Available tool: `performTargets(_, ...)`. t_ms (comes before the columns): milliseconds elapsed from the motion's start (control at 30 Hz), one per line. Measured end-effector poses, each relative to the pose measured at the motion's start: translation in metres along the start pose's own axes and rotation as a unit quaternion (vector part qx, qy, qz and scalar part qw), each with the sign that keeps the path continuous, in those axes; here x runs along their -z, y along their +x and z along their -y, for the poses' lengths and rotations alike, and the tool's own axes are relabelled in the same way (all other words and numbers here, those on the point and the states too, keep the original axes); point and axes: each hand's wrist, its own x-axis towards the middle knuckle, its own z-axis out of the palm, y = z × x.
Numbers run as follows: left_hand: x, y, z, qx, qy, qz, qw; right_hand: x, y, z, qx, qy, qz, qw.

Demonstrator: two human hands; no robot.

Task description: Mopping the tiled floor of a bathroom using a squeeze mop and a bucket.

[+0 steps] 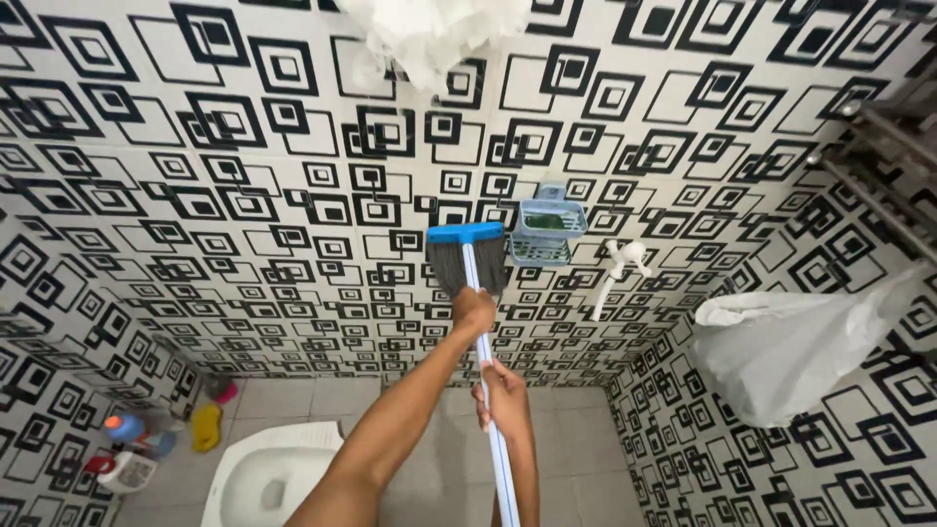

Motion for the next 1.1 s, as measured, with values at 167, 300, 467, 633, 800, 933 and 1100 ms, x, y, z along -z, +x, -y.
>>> performTargets(167, 0.028, 0.0, -0.045, -0.057, 0.014, -0.043, 0.997, -0.018, -0.012, 0.039, 0.034, -0.009, 0.007, 0.999)
performTargets(300, 0.085, -0.029, -0.117, -0.055, -0.043, -0.021, 0.997, -0.024, -0.005, 0.06, 0.047, 0.004, 0.019, 0.999)
performTargets(467, 0.071, 0.008, -0.101, -0.01, -0.332, 0.085, 0.94, -0.04, -0.021, 0.081, 0.08, 0.008, 0.02, 0.997)
performTargets(633, 0.063, 0.016, -0.095, 0.014, -0.401, 0.128, 0.907, -0.049, -0.032, 0.083, 0.055, 0.047, 0.008, 0.997)
performTargets(800, 0.078, -0.007, -0.108, -0.014, -0.226, 0.044, 0.973, -0.041, -0.023, 0.069, 0.047, 0.077, 0.03, 0.995)
performTargets(933, 0.061, -0.008, -0.082, -0.018, -0.208, 0.03, 0.978, -0.029, -0.015, 0.049, 0.038, 0.062, 0.039, 0.997)
performTargets(1100, 0.034, 0.006, -0.045, -0.01, -0.122, 0.03, 0.992, -0.016, 0.011, 0.028, 0.08, -0.058, 0.012, 0.995)
